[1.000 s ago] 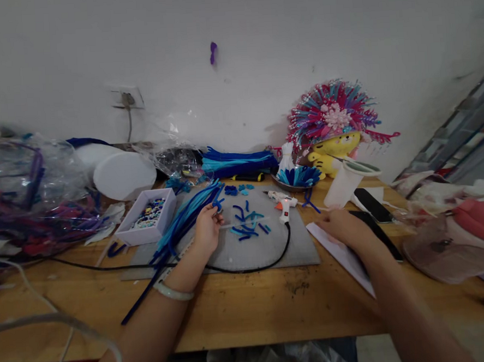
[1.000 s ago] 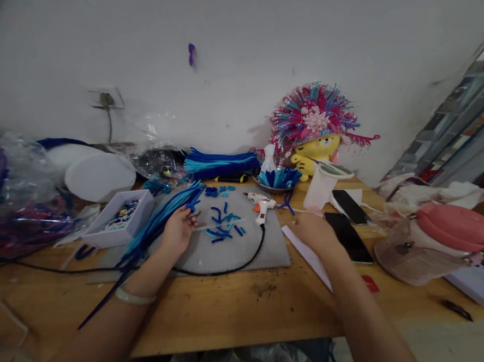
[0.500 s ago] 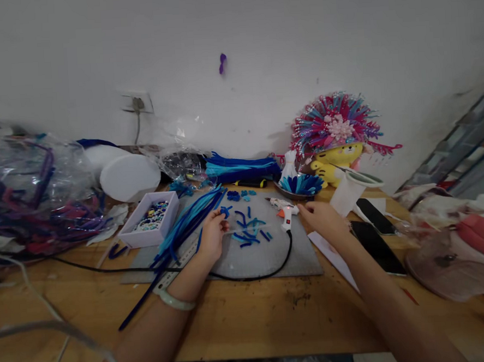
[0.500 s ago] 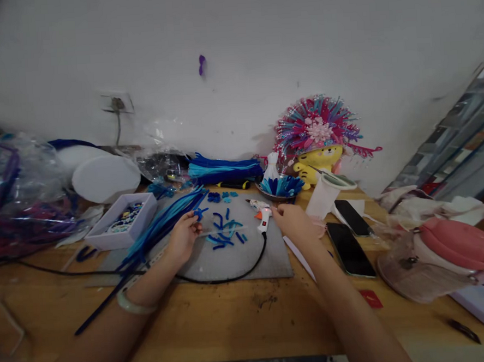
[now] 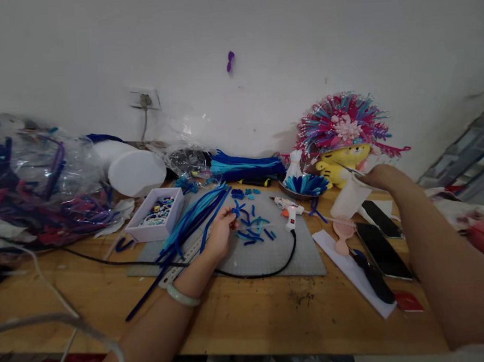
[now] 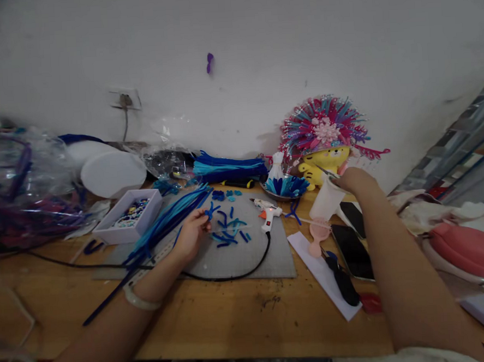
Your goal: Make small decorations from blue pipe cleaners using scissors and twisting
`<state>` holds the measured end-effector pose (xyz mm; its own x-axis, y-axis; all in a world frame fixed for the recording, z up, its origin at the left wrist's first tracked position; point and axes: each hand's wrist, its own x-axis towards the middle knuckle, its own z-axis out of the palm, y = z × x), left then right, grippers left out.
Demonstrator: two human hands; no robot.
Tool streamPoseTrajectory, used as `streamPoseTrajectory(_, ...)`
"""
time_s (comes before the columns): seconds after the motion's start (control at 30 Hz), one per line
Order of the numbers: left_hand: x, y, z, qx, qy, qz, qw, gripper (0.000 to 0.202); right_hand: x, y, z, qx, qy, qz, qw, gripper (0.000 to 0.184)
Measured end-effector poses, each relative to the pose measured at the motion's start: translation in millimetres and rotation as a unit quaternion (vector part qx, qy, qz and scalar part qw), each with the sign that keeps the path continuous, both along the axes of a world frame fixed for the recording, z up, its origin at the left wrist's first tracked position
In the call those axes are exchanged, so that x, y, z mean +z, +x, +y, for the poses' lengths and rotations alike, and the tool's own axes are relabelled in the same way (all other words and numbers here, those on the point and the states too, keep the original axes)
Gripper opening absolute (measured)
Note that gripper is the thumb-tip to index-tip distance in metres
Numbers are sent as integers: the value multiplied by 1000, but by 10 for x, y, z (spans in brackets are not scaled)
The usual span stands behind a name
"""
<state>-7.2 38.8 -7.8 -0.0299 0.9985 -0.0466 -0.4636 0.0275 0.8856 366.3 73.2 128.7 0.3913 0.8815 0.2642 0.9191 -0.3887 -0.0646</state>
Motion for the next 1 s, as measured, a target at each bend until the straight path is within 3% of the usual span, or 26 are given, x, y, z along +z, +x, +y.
streamPoseTrajectory(0.07,-3,4,0,-6,1,1,1000,18,41,-79,-94,-17,-39,20,999,43)
streamPoseTrajectory(0.1,-1,7,-1,-9,2,-1,1000,17,68,-135,-151,-19,-21,31,999,42)
streamPoseTrajectory(0.2,13,21,-13,-26,-1,-12,1000,16,93,-376,-327,-14,87,50,995,43)
streamPoseTrajectory(0.23,20,26,-20,-32,0,-20,999,16,59,-490,-382,7,183,109,977,41)
streamPoseTrajectory(0.3,34,35,-37,-46,11,-39,998,16,-97,-782,-489,87,251,322,909,35)
streamPoseTrajectory(0.4,48,37,-63,-62,49,-50,996,17,-515,-1332,-660,217,121,605,756,34)
streamPoseTrajectory(0.5,62,26,-76,-57,93,-28,994,17,-947,-1820,-826,260,19,731,631,43)
streamPoseTrajectory(0.57,80,16,-78,-43,122,-13,992,16,-1123,-2004,-914,282,-35,762,582,46)
streamPoseTrajectory(0.63,107,8,-81,-28,143,-6,989,16,-1188,-2069,-980,293,-67,758,579,46)
streamPoseTrajectory(0.83,204,11,-125,-24,127,17,992,12,-1153,-2045,-1064,306,-157,690,636,44)
streamPoseTrajectory(1.0,224,35,-159,-74,136,93,984,8,-1229,-2060,-1033,329,-147,691,627,42)
